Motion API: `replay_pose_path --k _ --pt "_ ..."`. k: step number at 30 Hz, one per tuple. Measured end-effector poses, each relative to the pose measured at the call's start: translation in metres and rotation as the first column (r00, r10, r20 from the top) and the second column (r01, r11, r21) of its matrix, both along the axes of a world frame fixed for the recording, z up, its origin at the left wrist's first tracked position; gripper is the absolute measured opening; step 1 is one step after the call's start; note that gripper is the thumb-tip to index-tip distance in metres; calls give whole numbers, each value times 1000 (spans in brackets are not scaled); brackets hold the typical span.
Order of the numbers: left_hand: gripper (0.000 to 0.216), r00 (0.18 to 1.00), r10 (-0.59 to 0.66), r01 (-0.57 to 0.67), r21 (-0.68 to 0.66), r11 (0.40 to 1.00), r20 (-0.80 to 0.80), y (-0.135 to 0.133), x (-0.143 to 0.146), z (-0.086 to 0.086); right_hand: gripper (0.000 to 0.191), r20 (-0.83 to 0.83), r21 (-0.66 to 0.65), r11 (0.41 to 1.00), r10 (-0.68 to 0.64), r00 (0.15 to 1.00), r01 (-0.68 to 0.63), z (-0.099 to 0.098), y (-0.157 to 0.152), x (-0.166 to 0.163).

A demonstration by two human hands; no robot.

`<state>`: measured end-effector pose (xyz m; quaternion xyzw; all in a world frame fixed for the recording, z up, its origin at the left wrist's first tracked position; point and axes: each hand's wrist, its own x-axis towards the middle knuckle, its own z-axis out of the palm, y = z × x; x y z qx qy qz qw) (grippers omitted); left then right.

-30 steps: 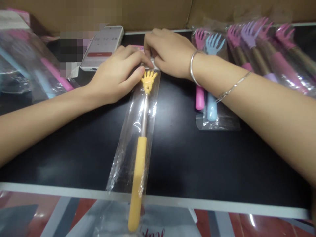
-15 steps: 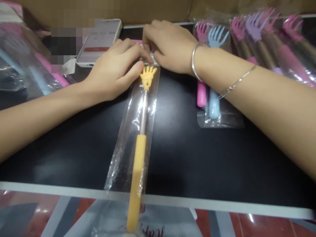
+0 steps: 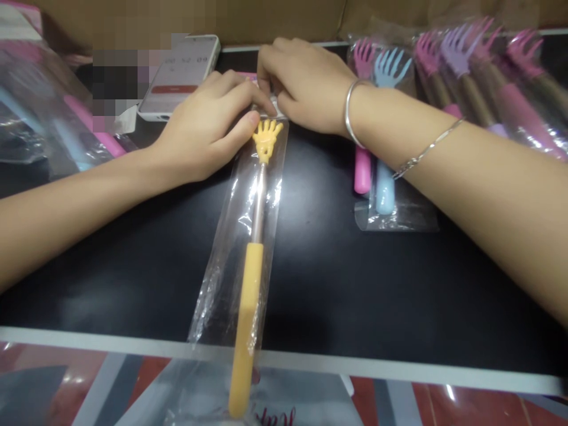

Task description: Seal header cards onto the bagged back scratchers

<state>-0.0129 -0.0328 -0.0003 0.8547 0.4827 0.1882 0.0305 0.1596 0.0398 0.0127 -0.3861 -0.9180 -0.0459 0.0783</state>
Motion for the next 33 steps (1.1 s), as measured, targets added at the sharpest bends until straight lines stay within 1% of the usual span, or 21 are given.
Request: replay_pose_path --k 5,8,14,18,23,28,33 --pt "42 999 6 -6 17 1000 40 -1 1 -2 43 4 -2 1000 0 1000 0 0 0 0" --pt "43 1000 12 -12 7 1000 22 0 0 -2 43 3 0 1000 5 1000 -5 -1 1 0" --pt "34 1000 -21 20 46 999 21 3 -3 -3 42 1 4 1000 8 1000 -8 -1 3 1" --pt "33 999 -16 14 59 998 34 2 -2 -4 43 -20 9 1000 29 999 -29 -1 5 3" --pt "37 1000 -21 21 29 999 1 3 -2 -3 43 -31 6 999 45 998 -45 -3 4 4" --pt "40 1000 -11 12 18 1000 -7 3 -2 -2 45 -10 3 1000 11 1000 -11 -1 3 2" --pt "45 1000 1 -1 5 1000 -25 0 1 -1 44 3 7 1000 19 1000 -19 0 3 1"
